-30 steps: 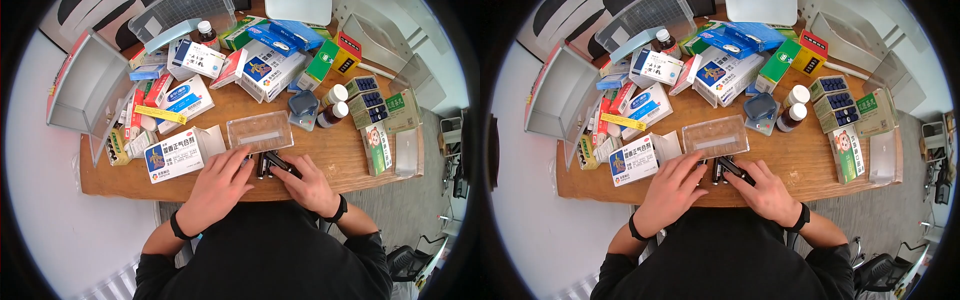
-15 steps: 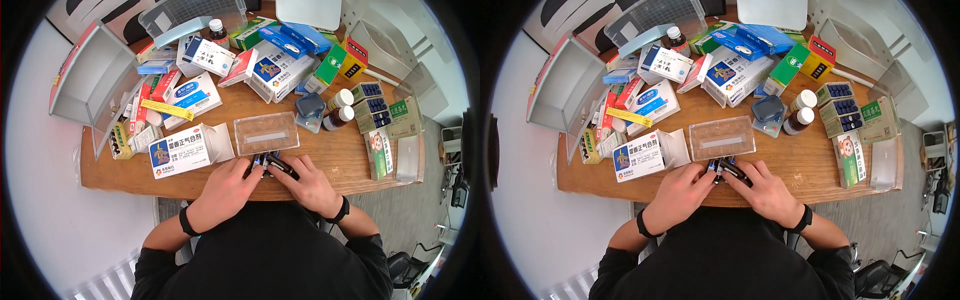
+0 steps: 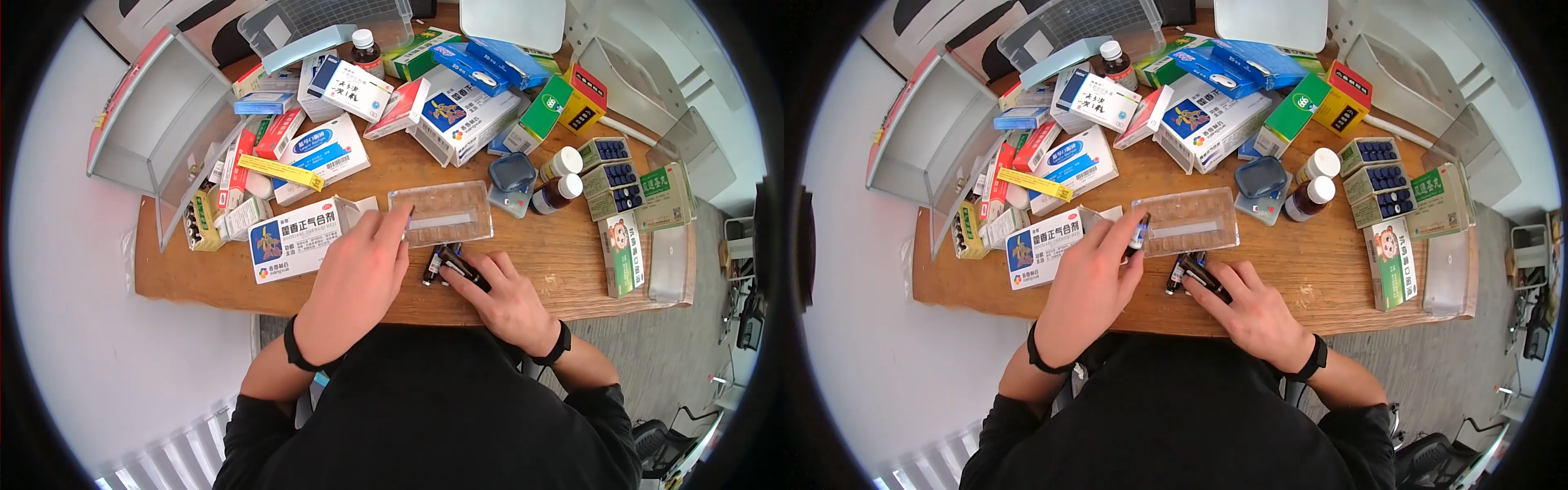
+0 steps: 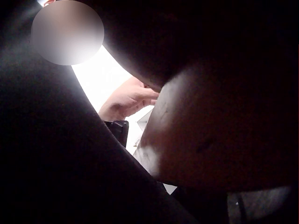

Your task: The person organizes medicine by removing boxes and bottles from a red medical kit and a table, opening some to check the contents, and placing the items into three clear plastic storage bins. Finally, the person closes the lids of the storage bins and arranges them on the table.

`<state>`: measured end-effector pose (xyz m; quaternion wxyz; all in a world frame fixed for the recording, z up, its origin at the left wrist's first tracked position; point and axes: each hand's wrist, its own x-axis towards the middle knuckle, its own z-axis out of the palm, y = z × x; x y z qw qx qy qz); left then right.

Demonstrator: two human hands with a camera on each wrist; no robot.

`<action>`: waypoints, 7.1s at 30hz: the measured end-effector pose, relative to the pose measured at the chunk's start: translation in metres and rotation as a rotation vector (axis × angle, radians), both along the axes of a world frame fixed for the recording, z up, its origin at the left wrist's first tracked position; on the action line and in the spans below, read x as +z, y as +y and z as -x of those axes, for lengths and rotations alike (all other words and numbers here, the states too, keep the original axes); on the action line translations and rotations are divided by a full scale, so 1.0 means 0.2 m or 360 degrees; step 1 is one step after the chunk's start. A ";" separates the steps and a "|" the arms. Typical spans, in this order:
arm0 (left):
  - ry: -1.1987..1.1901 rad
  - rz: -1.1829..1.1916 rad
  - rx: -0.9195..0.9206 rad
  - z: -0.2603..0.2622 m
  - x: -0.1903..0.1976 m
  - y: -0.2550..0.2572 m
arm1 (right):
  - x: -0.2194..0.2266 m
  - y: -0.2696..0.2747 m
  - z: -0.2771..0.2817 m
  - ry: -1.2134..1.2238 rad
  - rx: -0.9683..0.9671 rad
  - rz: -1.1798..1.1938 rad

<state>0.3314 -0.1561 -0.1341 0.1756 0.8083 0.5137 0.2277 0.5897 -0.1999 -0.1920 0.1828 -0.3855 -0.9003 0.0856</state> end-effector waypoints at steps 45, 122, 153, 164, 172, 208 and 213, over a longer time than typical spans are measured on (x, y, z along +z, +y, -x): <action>0.0277 0.0009 0.0132 -0.01 -0.14 0.13 | -0.04 0.01 -0.02 0.0144 0.0001 0.0016; 0.0310 -0.0299 -0.0352 0.00 -0.14 0.13 | -0.04 0.00 -0.02 0.0230 -0.0066 0.0064; 0.0671 -0.0572 -0.1129 -0.20 -0.15 -0.07 | -0.13 -0.03 -0.01 0.0801 -0.0513 0.0016; 0.0442 -0.0728 -0.0480 -0.13 -0.07 0.06 | -0.11 -0.02 -0.01 0.0785 -0.0539 -0.0066; 0.0788 -0.0637 -0.0423 -0.18 -0.15 0.02 | -0.11 -0.03 -0.02 0.0733 -0.0527 -0.0008; 0.0660 -0.0380 -0.0513 -0.05 -0.16 0.02 | -0.09 -0.01 -0.01 0.0619 -0.0483 0.0045; 0.0651 -0.0458 -0.0486 -0.05 -0.17 0.02 | -0.09 -0.01 -0.01 0.0616 -0.0484 0.0045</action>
